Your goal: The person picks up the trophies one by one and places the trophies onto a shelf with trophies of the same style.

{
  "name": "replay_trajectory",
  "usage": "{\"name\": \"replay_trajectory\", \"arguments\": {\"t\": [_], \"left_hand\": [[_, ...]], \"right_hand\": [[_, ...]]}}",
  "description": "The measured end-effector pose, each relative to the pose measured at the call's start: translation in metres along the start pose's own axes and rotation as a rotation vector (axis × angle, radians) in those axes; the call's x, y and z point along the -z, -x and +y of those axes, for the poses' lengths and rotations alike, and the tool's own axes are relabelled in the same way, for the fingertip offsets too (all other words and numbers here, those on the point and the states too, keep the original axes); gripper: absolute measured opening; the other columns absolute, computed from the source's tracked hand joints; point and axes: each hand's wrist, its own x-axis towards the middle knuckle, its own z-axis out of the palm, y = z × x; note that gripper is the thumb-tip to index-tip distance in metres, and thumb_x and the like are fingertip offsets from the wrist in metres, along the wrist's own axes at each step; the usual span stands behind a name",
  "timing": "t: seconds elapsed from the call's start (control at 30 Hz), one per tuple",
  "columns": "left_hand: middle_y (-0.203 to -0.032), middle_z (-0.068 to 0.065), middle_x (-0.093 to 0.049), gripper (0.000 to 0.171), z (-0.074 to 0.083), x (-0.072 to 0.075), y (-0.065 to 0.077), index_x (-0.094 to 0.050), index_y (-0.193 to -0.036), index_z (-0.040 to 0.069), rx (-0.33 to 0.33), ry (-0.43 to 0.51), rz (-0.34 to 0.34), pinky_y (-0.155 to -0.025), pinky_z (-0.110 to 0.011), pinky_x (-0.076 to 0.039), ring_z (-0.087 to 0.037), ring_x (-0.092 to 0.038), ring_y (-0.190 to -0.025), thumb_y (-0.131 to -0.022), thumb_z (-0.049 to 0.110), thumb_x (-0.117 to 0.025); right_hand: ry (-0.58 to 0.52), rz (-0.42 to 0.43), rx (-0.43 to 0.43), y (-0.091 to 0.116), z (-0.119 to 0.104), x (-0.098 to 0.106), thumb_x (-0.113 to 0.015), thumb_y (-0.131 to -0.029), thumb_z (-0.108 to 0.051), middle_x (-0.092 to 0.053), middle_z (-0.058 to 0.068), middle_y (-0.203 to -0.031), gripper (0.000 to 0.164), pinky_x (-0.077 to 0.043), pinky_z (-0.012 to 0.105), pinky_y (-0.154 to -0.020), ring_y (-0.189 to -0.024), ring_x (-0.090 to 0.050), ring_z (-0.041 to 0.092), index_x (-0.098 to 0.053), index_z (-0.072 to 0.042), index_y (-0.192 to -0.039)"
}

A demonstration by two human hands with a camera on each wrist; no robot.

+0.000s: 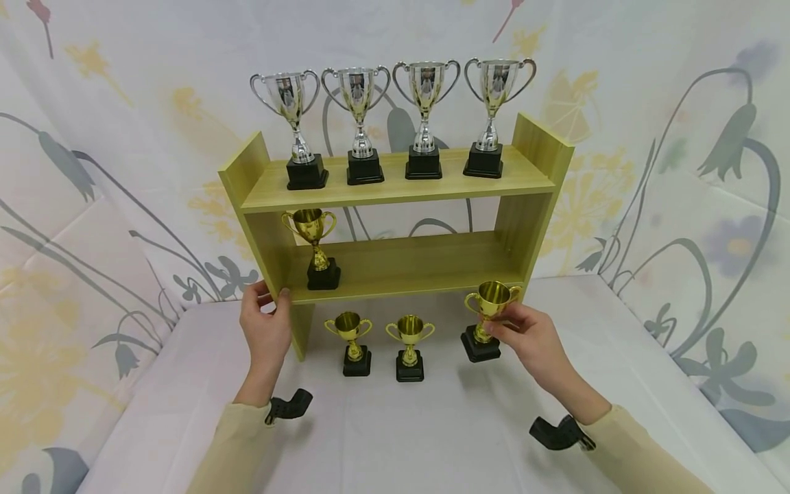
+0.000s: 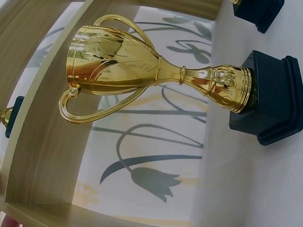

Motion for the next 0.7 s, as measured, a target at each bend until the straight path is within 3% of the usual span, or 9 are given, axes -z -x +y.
{"name": "replay_trajectory", "arguments": {"t": [0.33,0.7], "left_hand": [[-0.107,-0.017,-0.056,0.025,-0.0006,0.0000,0.0004,-0.057,-0.116,-0.006,0.013,-0.012,-0.003,-0.068,-0.015,-0.045,-0.013,-0.054,-0.093,-0.094,0.007,-0.061],[-0.107,-0.017,-0.056,0.026,-0.0018,-0.0008,0.0002,-0.057,-0.117,-0.006,0.004,-0.012,-0.001,-0.068,-0.016,-0.045,-0.014,-0.054,-0.093,-0.095,0.007,-0.061]], "right_hand": [[-0.006,-0.004,0.030,-0.0037,-0.0039,-0.0009,-0.067,-0.092,-0.002,-0.071,0.016,-0.105,0.023,-0.055,0.022,-0.081,-0.095,-0.068,0.008,-0.064,0.011,-0.112],[0.013,-0.006,0.038,-0.0069,-0.0081,-0.0026,-0.067,-0.092,-0.002,-0.071,0.021,-0.105,0.022,-0.055,0.022,-0.080,-0.093,-0.068,0.009,-0.064,0.010,-0.111]]}}
